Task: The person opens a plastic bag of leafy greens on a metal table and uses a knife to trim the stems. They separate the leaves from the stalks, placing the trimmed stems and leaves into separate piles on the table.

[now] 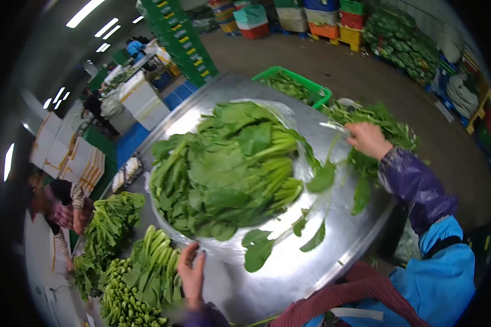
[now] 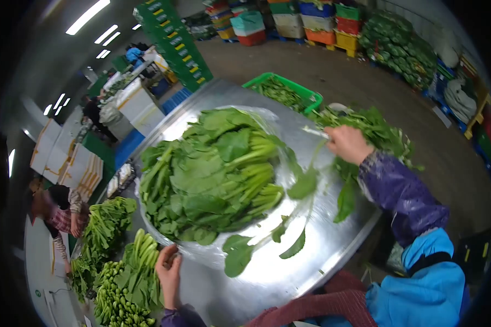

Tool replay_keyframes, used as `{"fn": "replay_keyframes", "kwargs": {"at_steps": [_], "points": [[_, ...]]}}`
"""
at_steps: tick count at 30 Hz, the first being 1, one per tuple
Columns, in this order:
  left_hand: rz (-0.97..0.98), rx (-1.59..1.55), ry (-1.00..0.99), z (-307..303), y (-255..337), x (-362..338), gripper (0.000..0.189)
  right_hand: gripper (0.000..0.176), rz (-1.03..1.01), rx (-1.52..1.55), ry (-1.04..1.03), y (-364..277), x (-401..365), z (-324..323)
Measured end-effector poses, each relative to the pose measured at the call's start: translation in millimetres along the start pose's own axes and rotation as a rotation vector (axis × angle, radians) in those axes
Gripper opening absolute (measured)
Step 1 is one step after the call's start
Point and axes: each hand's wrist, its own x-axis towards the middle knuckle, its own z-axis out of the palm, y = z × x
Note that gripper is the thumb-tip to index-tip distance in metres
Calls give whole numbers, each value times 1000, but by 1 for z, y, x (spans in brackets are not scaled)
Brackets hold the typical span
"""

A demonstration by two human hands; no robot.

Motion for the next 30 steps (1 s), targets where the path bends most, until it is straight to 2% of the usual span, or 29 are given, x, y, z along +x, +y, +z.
{"fn": "replay_keyframes", "kwargs": {"at_steps": [1,2,3,5,6,8,9,12,14,17,19,22,23,24,26,27,28,30], "points": [[34,-15,-13,6,0,0,32,23,-17,80,-51,-12,10,13],[37,-44,-27,12,-2,0,31,23,-150,267,-1,-21,19,38],[47,-35,-48,18,2,-1,30,23,-142,337,-55,-42,24,48],[52,-7,-99,31,9,-5,27,30,-315,397,137,-64,41,91],[48,11,-126,37,13,-8,26,30,-321,396,141,-75,46,99],[57,6,-198,42,13,-11,27,41,-259,415,114,-96,55,107],[47,7,-208,44,13,-14,27,45,-177,443,80,-102,57,110],[24,6,-222,47,12,-17,27,42,-79,439,32,-108,68,109],[2,-25,-232,50,10,-19,27,43,-96,441,43,-101,74,116],[8,-32,-236,53,11,-20,26,38,-139,411,149,-96,76,114],[12,-33,-243,56,11,-22,26,29,-289,267,172,-101,65,94],[21,-52,-238,63,8,-26,27,24,-286,172,103,-111,45,71],[49,-43,-238,65,10,-26,27,22,-321,252,197,-112,37,68],[75,-37,-242,68,11,-27,27,22,-305,245,175,-115,28,59],[75,-44,-259,73,15,-30,27,25,-141,483,76,-120,10,41],[89,-45,-268,77,18,-32,26,18,-192,705,139,-118,2,43],[106,-46,-274,80,24,-34,26,18,-174,694,130,-121,-7,33],[145,2,-275,87,41,-39,26,19,73,1106,-214,-130,-31,4]]}}
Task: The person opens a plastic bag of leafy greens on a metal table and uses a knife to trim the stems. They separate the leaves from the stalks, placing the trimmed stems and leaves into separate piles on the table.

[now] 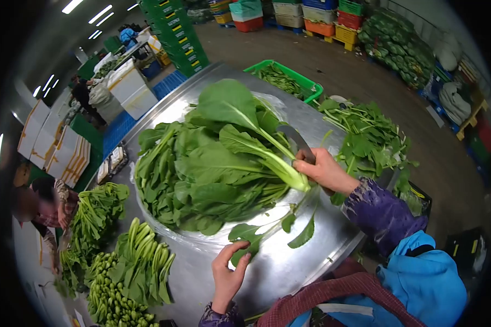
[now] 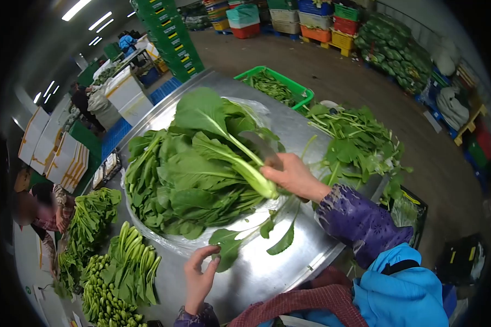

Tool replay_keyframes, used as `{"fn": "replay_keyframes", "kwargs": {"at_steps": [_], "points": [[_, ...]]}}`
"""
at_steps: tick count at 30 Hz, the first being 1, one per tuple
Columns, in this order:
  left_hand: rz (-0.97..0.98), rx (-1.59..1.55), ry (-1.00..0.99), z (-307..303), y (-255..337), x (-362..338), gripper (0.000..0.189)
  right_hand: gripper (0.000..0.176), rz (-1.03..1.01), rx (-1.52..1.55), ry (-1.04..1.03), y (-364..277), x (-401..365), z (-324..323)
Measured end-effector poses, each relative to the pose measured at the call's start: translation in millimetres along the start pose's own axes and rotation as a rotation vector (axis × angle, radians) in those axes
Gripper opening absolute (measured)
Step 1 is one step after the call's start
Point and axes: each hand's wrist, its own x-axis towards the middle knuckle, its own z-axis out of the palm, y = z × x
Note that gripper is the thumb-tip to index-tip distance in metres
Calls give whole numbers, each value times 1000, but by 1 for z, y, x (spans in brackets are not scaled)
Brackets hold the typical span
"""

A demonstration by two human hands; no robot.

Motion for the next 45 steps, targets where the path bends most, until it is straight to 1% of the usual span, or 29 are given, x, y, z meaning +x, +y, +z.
{"fn": "replay_keyframes", "kwargs": {"at_steps": [2,4,5,6,8,10,12,13,15,16,18,19,20,21,22,24,28,30,31,32,34,36,38,39,40,41,42,44,45], "points": [[39,63,6,6,19,3,25,19,53,131,-81,-10,-20,2],[347,252,121,15,38,4,30,18,85,258,-149,-18,-35,6],[423,295,144,19,47,4,34,18,83,322,-179,-22,-41,10],[417,299,144,23,56,6,34,18,87,326,-185,-25,-45,14],[692,642,197,28,71,7,40,23,48,309,-335,-29,-54,23],[708,767,170,34,77,5,44,25,164,397,-537,-40,-63,29],[731,752,118,31,78,3,41,26,236,449,-535,-29,-70,44],[727,757,117,30,77,1,41,26,237,454,-539,-24,-70,45],[464,489,85,29,72,-3,36,27,161,345,-479,-14,-73,44],[456,492,89,30,68,-5,36,23,-76,121,-314,-7,-76,46],[208,216,42,33,56,-7,31,22,-580,-251,-89,9,-79,50],[87,95,47,37,49,-9,29,22,-575,-246,-95,10,-86,51],[79,97,46,40,45,-10,29,27,-538,-345,-140,7,-94,51],[21,-32,37,42,42,-10,30,33,-500,-444,-183,4,-99,51],[-35,-162,28,44,41,-9,30,33,-496,-442,-184,4,-101,52],[-61,-184,-3,46,42,-9,30,40,-512,-521,-127,4,-103,53],[-87,-172,-50,47,41,-9,27,34,-490,-602,-119,12,-101,52],[-118,-207,-67,45,46,-11,26,35,-459,-582,1,57,-92,53],[-43,-120,-65,41,49,-13,27,26,-289,-497,-125,71,-83,45],[36,-34,-62,38,49,-12,27,26,-288,-499,-114,79,-82,42],[-2,-23,11,35,43,-7,29,20,-66,-234,-111,74,-79,34],[-94,-122,117,38,38,-4,34,16,-41,-201,-71,65,-66,38],[-110,-75,51,34,42,-2,35,22,-172,-384,21,59,-44,36],[-129,-30,-8,31,45,-2,37,22,-172,-382,25,68,-31,36],[-125,-27,-10,28,46,-1,37,27,-285,-429,185,87,-15,39],[-13,109,-39,25,47,1,41,32,-398,-474,346,102,0,40],[100,245,-67,22,48,2,46,32,-400,-472,350,112,11,40],[100,277,-64,20,53,2,45,40,-48,-326,170,124,26,37],[167,304,-27,20,55,4,40,38,157,-48,-10,122,30,33]]}}
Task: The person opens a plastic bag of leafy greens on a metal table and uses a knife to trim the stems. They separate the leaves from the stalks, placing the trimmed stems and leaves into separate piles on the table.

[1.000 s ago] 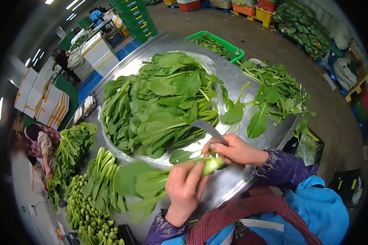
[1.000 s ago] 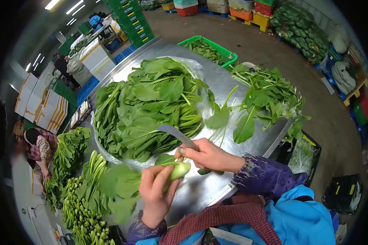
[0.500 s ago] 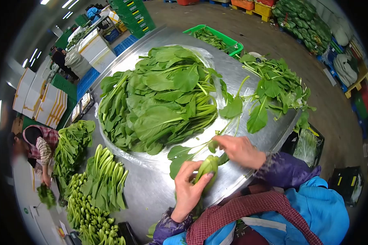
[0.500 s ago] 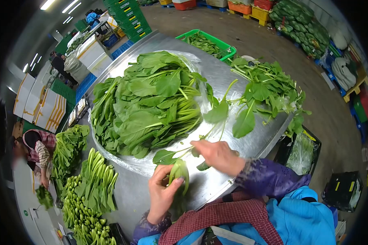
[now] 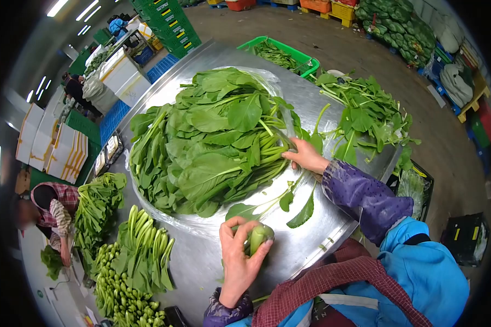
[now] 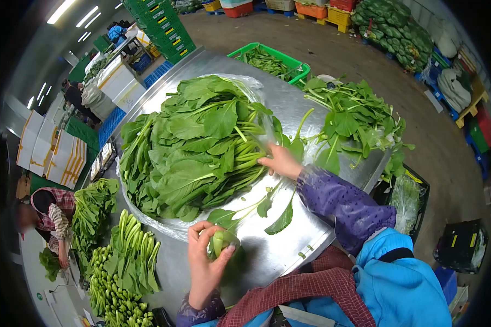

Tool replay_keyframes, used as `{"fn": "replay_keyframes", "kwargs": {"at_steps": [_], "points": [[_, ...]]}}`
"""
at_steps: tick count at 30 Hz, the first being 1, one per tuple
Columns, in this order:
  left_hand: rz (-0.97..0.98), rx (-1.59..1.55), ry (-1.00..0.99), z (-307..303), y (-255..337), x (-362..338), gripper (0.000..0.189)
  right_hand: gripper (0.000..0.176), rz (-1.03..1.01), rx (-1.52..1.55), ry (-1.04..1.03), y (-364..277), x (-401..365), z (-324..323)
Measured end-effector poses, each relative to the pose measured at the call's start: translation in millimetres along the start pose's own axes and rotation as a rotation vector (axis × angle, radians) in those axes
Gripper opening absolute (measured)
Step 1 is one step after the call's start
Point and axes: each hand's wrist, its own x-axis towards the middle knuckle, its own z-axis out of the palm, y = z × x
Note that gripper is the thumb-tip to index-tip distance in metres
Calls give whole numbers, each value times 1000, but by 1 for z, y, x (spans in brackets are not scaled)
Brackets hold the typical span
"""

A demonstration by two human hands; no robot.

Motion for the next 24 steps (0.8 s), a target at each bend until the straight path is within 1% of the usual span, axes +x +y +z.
{"fn": "replay_keyframes", "kwargs": {"at_steps": [1,2,3,4,5,7,8,9,11,12,13,15,16,17,19,20,21,22,23,24], "points": [[59,32,45,0,1,1,36,38,-1,1,-1,-1,-1,-1],[59,33,48,1,0,-1,36,36,-4,17,-18,-3,-3,-4],[-141,-131,-3,3,-2,-5,32,33,-6,30,-36,-10,-6,-7],[-341,-297,-56,6,-2,-8,28,27,14,128,-67,-26,-18,-10],[-346,-300,-55,9,-2,-9,28,27,18,126,-71,-39,-29,-12],[-159,-144,-91,15,-1,-5,24,25,65,282,-105,-64,-51,-15],[-66,-100,-128,13,3,-2,24,25,25,298,-99,-77,-62,-13],[-66,-100,-127,14,5,0,24,25,24,298,-99,-83,-72,-12],[170,141,-138,16,9,2,27,24,-118,276,-124,-93,-90,-11],[335,207,-35,21,7,6,30,26,-131,199,-123,-108,-103,-13],[337,211,-37,21,14,9,30,26,-133,203,-122,-109,-110,-12],[491,515,12,16,30,15,29,29,-417,26,-153,-109,-122,-10],[492,508,-41,19,27,15,29,31,-426,67,-179,-120,-131,-10],[494,508,-42,19,28,14,29,26,-435,37,-247,-116,-135,-11],[340,184,-95,19,29,12,27,20,-139,411,-394,-118,-142,-17],[252,32,-99,20,27,10,26,20,-141,412,-388,-111,-140,-14],[183,-97,-83,20,26,10,25,19,-466,140,-194,-102,-135,-8],[138,-154,-87,21,25,9,25,20,-778,-141,7,-98,-132,-4],[93,-209,-92,21,24,8,26,20,-779,-141,10,-96,-136,-3],[95,-209,-95,22,24,7,26,22,-768,-271,12,-102,-142,-2]]}}
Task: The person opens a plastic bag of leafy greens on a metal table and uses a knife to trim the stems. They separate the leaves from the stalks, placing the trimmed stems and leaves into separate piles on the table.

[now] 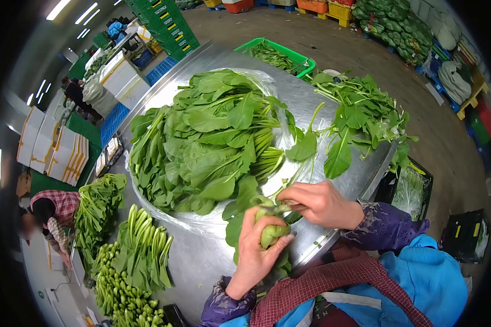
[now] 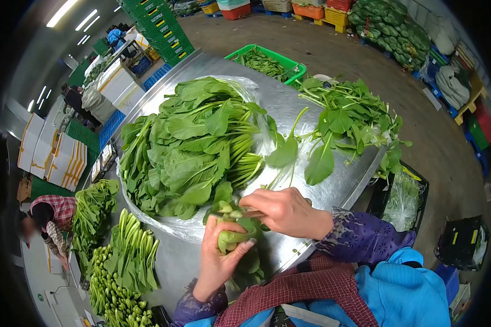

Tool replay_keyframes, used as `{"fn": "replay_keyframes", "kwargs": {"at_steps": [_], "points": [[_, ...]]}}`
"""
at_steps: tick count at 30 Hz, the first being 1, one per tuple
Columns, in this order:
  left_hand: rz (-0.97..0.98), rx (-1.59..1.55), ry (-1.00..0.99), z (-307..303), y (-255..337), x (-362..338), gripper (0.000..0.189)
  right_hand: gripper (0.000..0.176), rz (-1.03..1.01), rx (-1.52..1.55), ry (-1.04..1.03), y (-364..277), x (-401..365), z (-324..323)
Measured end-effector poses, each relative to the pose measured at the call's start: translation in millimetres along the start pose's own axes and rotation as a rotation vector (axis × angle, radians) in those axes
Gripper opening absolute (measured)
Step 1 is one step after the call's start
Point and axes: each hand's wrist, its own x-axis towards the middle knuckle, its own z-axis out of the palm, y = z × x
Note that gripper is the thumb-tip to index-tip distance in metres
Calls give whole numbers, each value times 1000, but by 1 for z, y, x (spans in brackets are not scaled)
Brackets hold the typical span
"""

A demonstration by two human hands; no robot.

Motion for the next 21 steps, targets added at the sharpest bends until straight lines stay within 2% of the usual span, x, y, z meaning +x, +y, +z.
{"fn": "replay_keyframes", "kwargs": {"at_steps": [2,6,8,9,11,12,13,15,16,17,19,20,21], "points": [[-23,-89,-69,2,1,-2,26,33,-1,-158,-27,-10,3,0],[-132,-195,-142,3,2,-6,25,31,35,-235,-16,0,-2,10],[-82,-174,-129,1,3,-6,25,28,236,-423,25,23,-10,17],[-29,-153,-116,-1,4,-5,25,28,235,-424,27,29,-15,16],[-66,-109,-70,-2,2,-1,27,32,303,13,-24,39,-22,11],[-90,-89,2,-1,-6,0,29,37,399,322,-143,28,-21,7],[-114,-64,64,-2,-10,0,31,42,591,628,-286,4,-10,-5],[-88,-67,35,-5,-11,2,35,46,695,869,-470,-13,-6,-6],[-80,-49,33,-7,-9,4,37,44,711,972,-438,-13,-8,0],[-72,-30,31,-10,-7,5,38,44,712,968,-436,-6,-10,2],[-51,124,33,-22,-8,8,46,38,414,702,-384,8,-11,1],[-56,246,16,-27,-12,9,50,28,370,454,-431,17,-7,-10],[-60,368,-1,-33,-15,10,55,22,144,144,-365,24,1,-19]]}}
